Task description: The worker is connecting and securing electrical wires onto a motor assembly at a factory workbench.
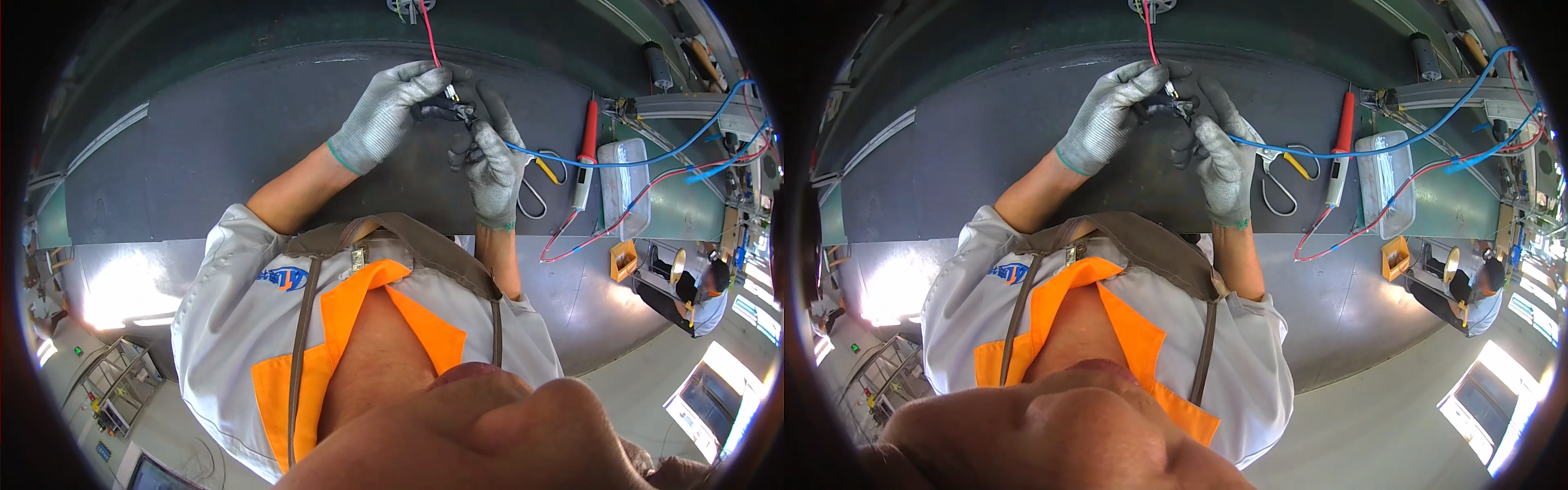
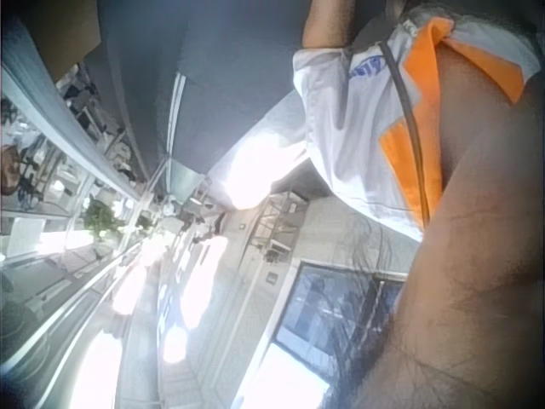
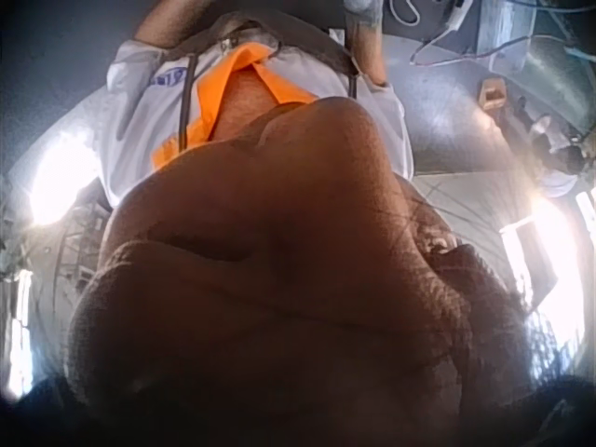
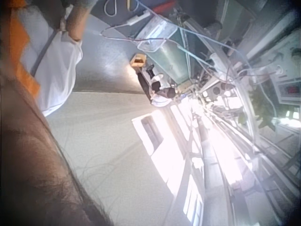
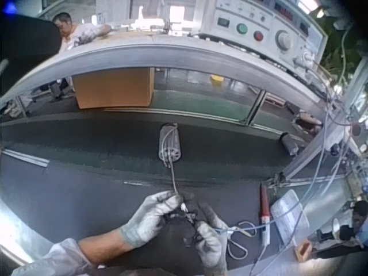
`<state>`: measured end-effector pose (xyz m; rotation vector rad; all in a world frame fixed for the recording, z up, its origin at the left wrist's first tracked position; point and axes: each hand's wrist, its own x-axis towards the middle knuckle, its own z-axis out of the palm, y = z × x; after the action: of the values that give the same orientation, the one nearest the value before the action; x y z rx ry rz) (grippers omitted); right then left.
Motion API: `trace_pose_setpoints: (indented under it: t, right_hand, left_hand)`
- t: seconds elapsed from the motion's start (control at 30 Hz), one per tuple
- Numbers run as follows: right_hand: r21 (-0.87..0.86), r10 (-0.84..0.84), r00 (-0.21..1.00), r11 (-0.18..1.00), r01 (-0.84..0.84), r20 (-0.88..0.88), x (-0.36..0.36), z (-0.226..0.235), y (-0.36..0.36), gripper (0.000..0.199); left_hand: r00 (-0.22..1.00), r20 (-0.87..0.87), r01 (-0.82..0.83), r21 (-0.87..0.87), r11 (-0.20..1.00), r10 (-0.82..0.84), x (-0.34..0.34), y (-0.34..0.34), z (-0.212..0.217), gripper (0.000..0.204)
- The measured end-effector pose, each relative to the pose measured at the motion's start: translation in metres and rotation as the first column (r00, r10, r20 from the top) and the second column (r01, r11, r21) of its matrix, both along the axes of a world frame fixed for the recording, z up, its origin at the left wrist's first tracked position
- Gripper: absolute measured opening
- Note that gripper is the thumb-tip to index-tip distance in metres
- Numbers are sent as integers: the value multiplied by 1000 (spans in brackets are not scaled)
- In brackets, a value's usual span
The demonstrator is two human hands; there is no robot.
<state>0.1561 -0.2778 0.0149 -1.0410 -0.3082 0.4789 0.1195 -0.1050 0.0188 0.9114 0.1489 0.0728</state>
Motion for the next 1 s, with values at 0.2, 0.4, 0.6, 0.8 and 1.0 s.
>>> trace_pose_setpoints:
  t: [0.2,0.4,0.6,0.8,1.0]
  right_hand:
    - [177,39,995,984,-22,-94,1,-9,4,54]
    - [200,20,992,980,6,-128,3,-9,3,50]
    - [108,-55,990,992,69,-131,4,-6,2,49]
    - [43,12,989,999,-6,-146,10,-4,-4,48]
    - [-35,-16,993,999,12,-116,7,-4,-1,50]
  left_hand:
    - [999,17,-30,47,998,30,3,-3,5,32]
    - [1000,25,-8,-18,1000,9,3,-4,2,30]
    - [997,-72,-34,85,996,40,5,1,-7,24]
    - [999,-35,28,82,996,-25,4,10,-5,25]
    - [1000,-16,-12,302,953,17,3,11,-2,24]
